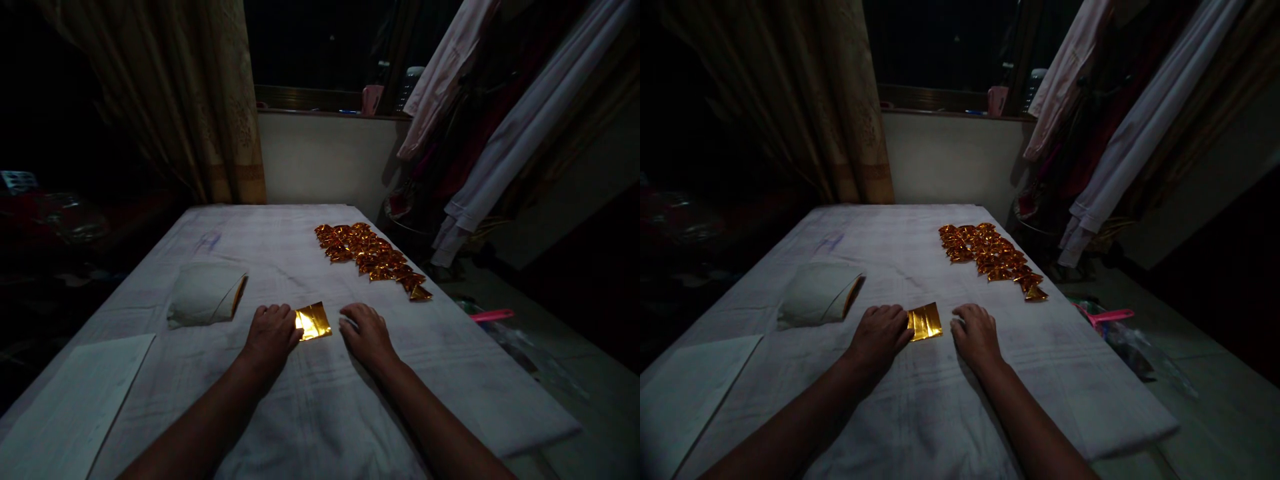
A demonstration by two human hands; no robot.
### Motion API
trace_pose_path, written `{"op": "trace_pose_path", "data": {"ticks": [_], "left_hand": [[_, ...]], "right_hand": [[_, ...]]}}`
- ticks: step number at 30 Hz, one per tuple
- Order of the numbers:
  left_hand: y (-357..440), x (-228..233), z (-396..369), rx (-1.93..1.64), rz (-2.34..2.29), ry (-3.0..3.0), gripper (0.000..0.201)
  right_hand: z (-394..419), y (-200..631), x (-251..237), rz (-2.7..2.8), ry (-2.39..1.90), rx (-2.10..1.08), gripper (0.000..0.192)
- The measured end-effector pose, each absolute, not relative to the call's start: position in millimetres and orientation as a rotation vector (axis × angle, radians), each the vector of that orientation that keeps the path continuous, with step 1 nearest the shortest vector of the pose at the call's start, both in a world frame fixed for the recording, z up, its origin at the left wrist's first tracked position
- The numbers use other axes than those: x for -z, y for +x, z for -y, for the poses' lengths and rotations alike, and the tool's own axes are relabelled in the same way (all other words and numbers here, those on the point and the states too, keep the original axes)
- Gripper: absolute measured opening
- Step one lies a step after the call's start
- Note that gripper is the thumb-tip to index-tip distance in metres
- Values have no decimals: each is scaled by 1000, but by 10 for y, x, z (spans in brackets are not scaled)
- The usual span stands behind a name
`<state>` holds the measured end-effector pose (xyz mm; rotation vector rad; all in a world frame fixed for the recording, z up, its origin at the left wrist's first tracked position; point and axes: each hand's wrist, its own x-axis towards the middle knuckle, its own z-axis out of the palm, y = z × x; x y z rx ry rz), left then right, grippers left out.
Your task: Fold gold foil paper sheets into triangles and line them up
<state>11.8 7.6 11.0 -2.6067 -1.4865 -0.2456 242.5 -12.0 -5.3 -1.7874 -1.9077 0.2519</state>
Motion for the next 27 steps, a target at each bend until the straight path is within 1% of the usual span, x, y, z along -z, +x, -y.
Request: {"op": "trace_pose_path", "data": {"ticks": [3, 5, 8, 12, 17, 23, 27], "left_hand": [[126, -127, -74, 235, 1492, -2611, 14], [130, -142, -72, 224, 1490, -2617, 15], [140, -164, -63, 207, 1493, -2625, 14], [201, -182, -32, 210, 1547, -2607, 19], [295, -192, 24, 231, 1662, -2544, 30], [98, -129, 88, 302, 1660, -2598, 26], [-132, -26, 110, 417, 1607, -2660, 31]], "right_hand": [[114, 2282, 9, 2038, -1646, -140, 41], [110, 2150, -15, 2250, -1551, -150, 52], [114, 2022, -21, 2477, -1504, -257, 60], [130, 2053, -1, 2594, -1522, -404, 71], [131, 2145, -27, 2665, -1494, -469, 78], [147, 2155, -76, 2675, -1524, -478, 79], [150, 2149, -70, 2682, -1534, -465, 79]]}}
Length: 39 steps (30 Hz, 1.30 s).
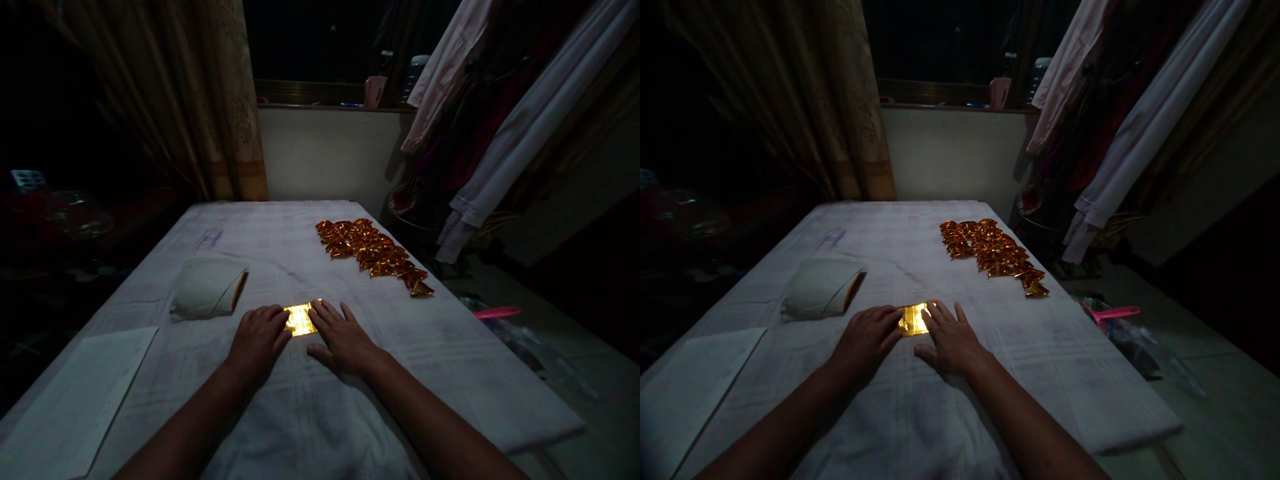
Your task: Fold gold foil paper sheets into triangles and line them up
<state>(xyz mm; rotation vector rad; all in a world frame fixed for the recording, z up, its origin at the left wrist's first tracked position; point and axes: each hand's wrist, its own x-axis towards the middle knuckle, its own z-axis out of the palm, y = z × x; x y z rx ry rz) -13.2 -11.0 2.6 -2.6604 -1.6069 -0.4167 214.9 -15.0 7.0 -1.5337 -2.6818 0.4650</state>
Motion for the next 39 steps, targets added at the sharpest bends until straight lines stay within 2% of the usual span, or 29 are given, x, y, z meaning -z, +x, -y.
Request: {"op": "trace_pose_path", "data": {"ticks": [13, 20, 29, 32, 36, 39], "left_hand": [[-362, -9, 121, 331, 1641, -2732, 39], [-344, -58, 123, 340, 1696, -2773, 44], [-362, -39, 149, 342, 1738, -2757, 44], [-297, -126, 163, 290, 1740, -2725, 41], [-41, -200, 163, 304, 1657, -2619, 26], [190, -110, 133, 319, 1538, -2685, 35]], "right_hand": [[165, 2109, -61, 2641, -1507, -388, 77], [279, 1876, 19, 2700, -1256, -481, 77], [375, 2288, -75, 2711, -1392, -519, 71], [399, 2347, -103, 2703, -1446, -514, 70], [405, 2345, -79, 2701, -1453, -499, 70], [396, 2349, -44, 2680, -1418, -481, 70]]}}
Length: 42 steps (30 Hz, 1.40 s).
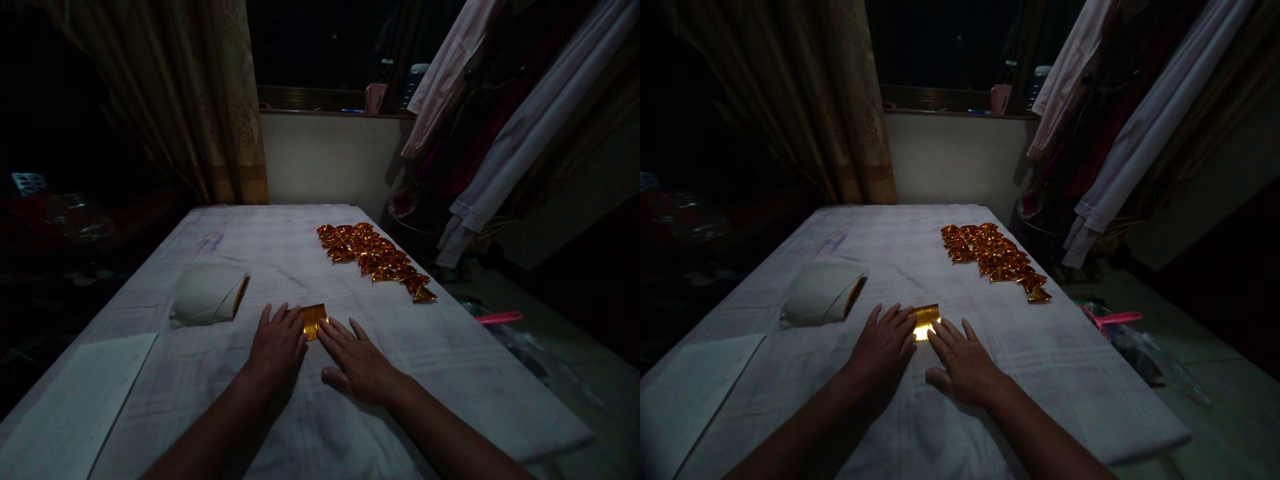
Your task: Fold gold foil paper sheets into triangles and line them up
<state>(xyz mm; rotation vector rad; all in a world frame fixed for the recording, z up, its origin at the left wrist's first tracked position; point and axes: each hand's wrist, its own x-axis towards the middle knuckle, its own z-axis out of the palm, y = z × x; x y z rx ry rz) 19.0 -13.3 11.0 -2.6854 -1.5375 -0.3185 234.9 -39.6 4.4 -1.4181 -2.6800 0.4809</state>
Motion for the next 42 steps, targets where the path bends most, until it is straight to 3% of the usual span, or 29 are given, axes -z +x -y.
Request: {"op": "trace_pose_path", "data": {"ticks": [10, 20, 24, 28, 32, 42], "left_hand": [[0, 203, 146, 196, 1636, -2677, 50], [-431, -15, 226, 147, 1715, -2556, 47], [-194, -178, 301, 373, 1620, -2597, 32], [102, -215, 286, 277, 1612, -2734, 7], [151, -166, 219, 229, 1584, -2693, 12], [79, -82, 247, 335, 1307, -2678, 19]], "right_hand": [[412, 2355, -73, 2662, -1428, -532, 70], [407, 2331, -71, 2671, -1444, -489, 66], [375, 2303, -107, 2621, -1421, -401, 55], [276, 2246, -163, 2594, -1387, -300, 30], [149, 2215, -216, 2590, -1391, -284, 12], [-49, 2335, 43, 2421, -1114, -240, 13]]}}
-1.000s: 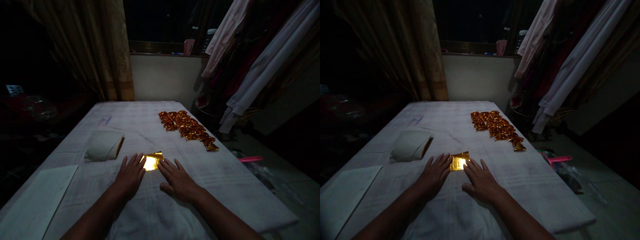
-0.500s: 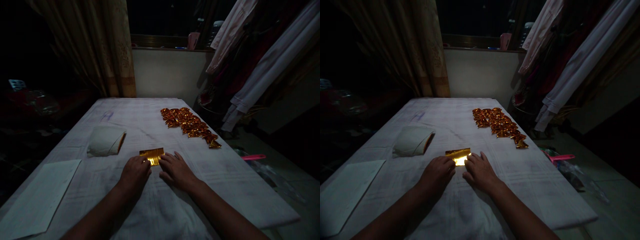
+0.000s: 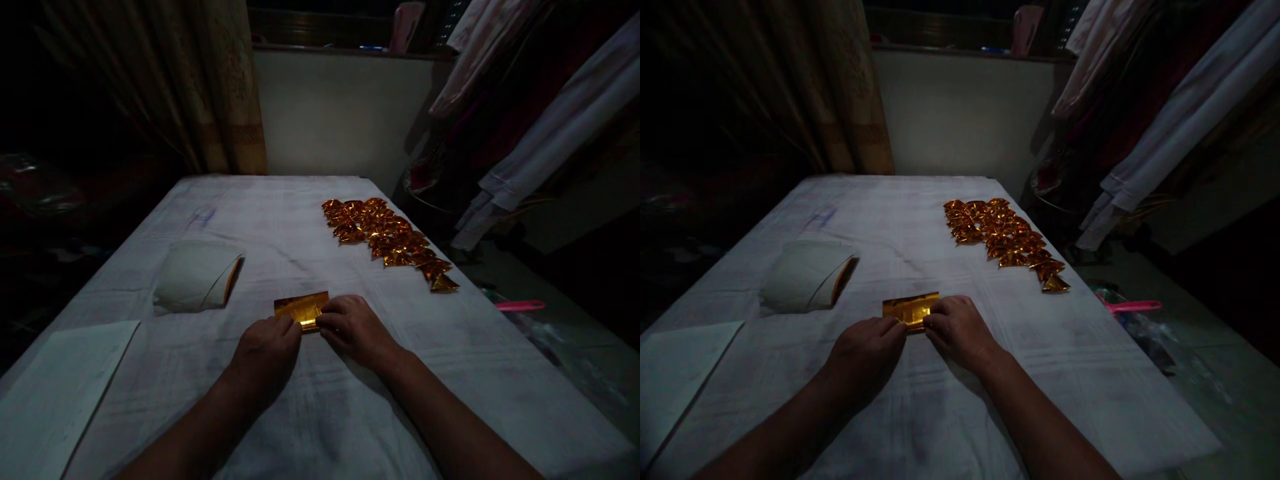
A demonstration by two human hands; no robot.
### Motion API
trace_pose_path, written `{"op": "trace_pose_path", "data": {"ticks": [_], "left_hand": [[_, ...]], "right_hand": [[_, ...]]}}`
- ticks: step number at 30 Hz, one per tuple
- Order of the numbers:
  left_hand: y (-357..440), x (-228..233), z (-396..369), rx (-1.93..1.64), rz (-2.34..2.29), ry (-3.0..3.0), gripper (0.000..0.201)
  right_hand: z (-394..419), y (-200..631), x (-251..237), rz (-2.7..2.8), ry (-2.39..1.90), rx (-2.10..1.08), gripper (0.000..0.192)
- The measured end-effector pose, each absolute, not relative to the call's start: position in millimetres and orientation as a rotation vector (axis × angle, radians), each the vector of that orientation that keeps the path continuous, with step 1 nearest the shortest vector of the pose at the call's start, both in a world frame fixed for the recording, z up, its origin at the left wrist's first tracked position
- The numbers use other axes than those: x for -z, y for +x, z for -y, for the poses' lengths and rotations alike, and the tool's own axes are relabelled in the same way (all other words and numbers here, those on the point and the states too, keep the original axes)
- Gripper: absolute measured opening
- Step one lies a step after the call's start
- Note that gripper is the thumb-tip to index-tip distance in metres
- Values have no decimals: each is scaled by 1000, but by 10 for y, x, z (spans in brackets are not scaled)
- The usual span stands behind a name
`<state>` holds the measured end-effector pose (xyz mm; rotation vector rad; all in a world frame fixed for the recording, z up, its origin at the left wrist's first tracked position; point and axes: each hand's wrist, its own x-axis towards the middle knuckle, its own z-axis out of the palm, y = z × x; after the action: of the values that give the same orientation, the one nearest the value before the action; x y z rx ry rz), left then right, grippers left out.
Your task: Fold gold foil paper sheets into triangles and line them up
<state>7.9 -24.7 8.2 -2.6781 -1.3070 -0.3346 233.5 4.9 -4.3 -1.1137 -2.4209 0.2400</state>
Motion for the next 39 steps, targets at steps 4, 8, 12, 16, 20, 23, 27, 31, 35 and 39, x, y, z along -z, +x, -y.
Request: {"op": "trace_pose_path", "data": {"ticks": [4, 8, 12, 16, 20, 23, 27, 31, 35, 39], "left_hand": [[-2, -74, 197, 472, 1411, -2704, 20], [-117, -82, 134, 561, 1593, -2782, 25], [-185, -76, 92, 586, 1739, -2780, 29], [-195, -59, 69, 565, 1789, -2732, 33], [-184, -58, 60, 552, 1797, -2707, 33], [-175, -68, 53, 508, 1829, -2680, 33], [-166, -78, 41, 458, 1854, -2675, 32], [-155, -86, 29, 440, 1858, -2668, 33], [-152, -100, 21, 411, 1880, -2648, 32], [-158, -115, 9, 368, 1914, -2652, 32]], "right_hand": [[-53, 2364, 149, 2269, -1069, -247, 11], [-56, 2348, 147, 2169, -1177, -279, 12], [-57, 2316, 139, 2085, -1305, -305, 13], [-59, 2293, 137, 2031, -1385, -317, 15], [-66, 2272, 133, 1998, -1445, -288, 16], [-70, 2252, 126, 1999, -1491, -268, 16], [-68, 2229, 120, 2015, -1529, -245, 19], [-66, 2214, 120, 2028, -1557, -209, 22], [-70, 2205, 122, 2039, -1577, -194, 24], [-70, 2203, 124, 2035, -1596, -204, 25]]}}
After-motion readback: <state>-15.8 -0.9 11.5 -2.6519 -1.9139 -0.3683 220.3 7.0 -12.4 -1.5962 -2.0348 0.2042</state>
